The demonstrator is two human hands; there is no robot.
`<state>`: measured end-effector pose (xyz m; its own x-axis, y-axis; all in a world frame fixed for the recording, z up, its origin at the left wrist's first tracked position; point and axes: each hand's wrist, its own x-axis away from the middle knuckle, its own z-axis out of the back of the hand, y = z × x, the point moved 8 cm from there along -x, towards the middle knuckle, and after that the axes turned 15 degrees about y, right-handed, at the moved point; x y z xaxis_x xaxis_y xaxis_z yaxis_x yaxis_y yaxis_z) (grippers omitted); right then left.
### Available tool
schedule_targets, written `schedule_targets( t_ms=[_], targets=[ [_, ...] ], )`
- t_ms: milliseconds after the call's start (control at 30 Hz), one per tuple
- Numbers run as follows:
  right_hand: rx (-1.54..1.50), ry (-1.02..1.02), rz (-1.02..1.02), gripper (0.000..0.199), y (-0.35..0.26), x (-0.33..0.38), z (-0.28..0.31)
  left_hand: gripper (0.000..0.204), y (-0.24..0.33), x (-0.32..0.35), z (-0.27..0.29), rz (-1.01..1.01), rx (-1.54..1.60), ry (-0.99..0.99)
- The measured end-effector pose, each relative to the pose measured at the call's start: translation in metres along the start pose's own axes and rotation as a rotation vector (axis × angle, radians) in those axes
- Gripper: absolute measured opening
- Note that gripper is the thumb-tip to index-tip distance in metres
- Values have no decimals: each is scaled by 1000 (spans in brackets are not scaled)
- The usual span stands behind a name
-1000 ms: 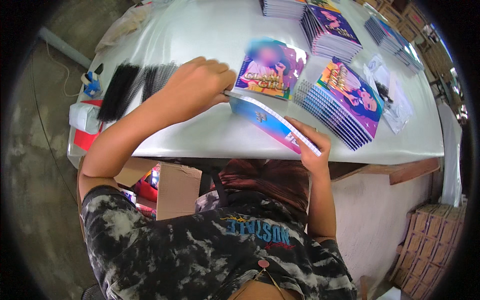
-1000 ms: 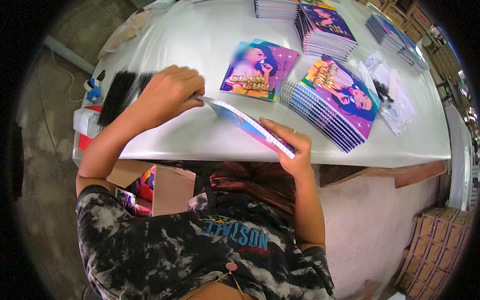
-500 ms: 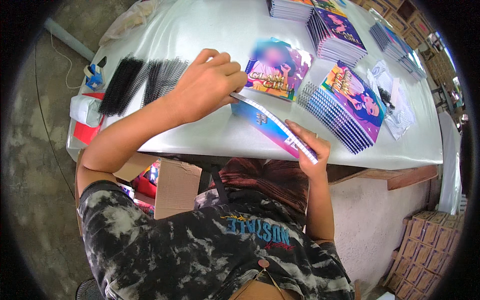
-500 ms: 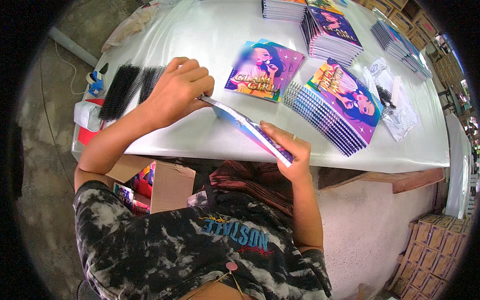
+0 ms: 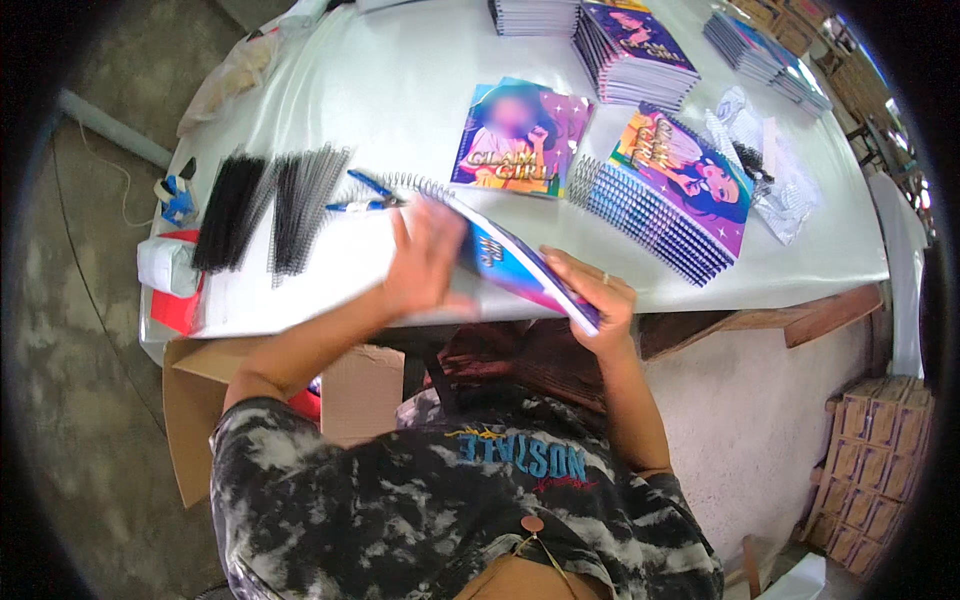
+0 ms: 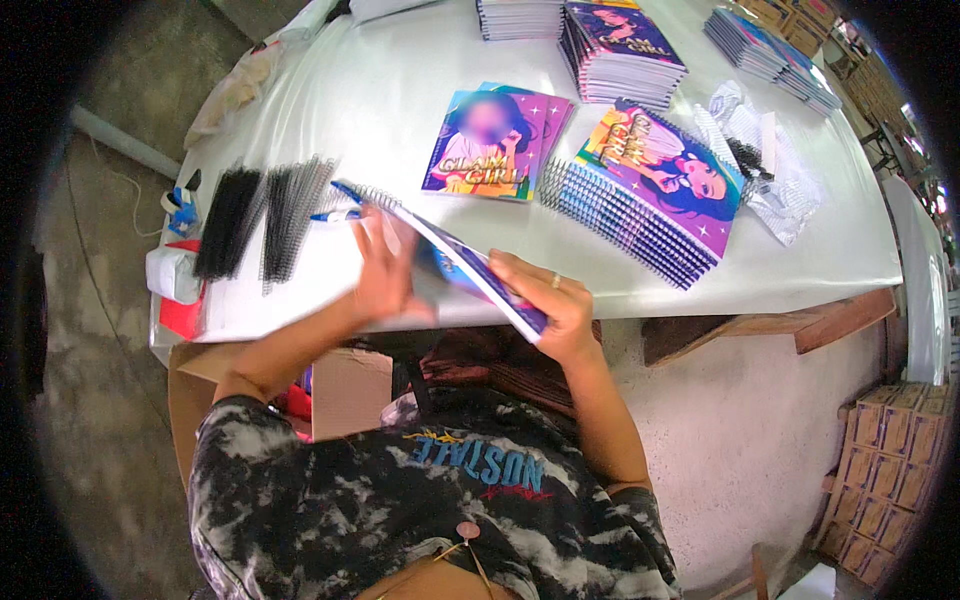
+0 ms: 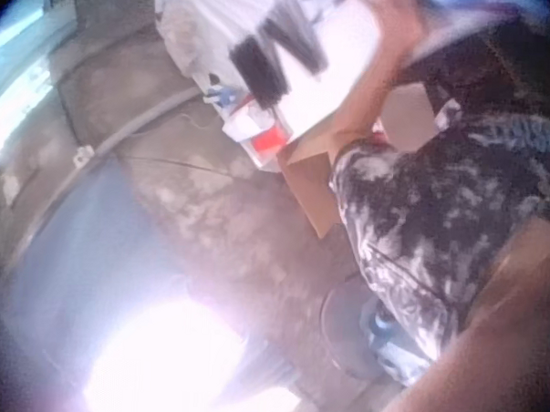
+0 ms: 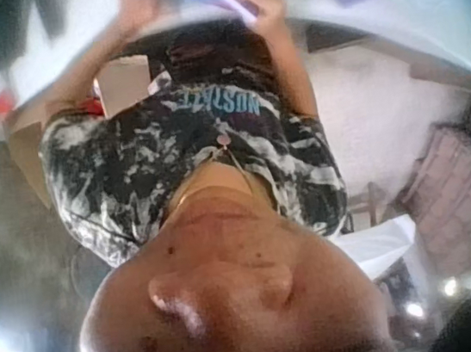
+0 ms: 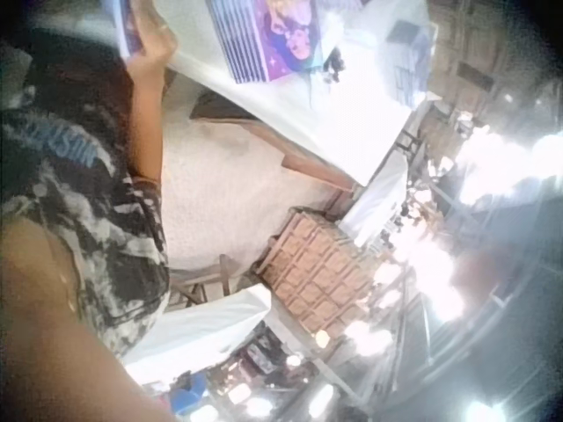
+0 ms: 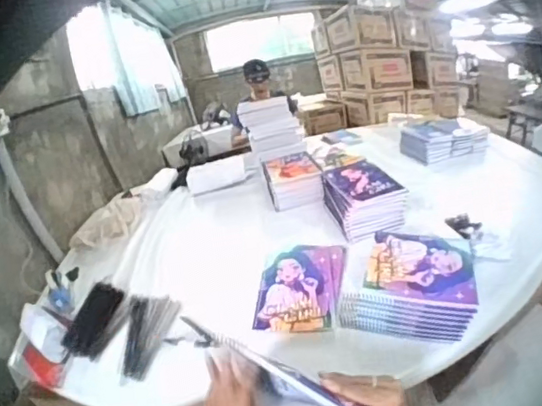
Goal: The person repeatedly picks up a stack of printed covers and a coil binding, inserts the coil into the holes of the cover, and places the assembled notebook on a growing stack. The process is repeated for multiple units on a white table.
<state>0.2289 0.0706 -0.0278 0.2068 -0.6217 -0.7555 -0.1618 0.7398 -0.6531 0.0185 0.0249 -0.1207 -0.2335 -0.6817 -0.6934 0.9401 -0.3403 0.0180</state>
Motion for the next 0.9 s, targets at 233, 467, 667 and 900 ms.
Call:
schedule_targets(
  t_ms=[233,467,667,900],
  targets=[
    [23,-65,117,31,-18,-5,-8,115,-17,-95,97,38,-46,549],
    [37,-81,147,29,-20,-12,0,107,32,-45,65,-164,100,453],
    [-22,-14,99,27,-17,4,2,110,65,-22,64,-335,157,308],
    [23,-77,111,35,-14,0,-4,114,57,-38,54,-177,162,263]
  ],
)
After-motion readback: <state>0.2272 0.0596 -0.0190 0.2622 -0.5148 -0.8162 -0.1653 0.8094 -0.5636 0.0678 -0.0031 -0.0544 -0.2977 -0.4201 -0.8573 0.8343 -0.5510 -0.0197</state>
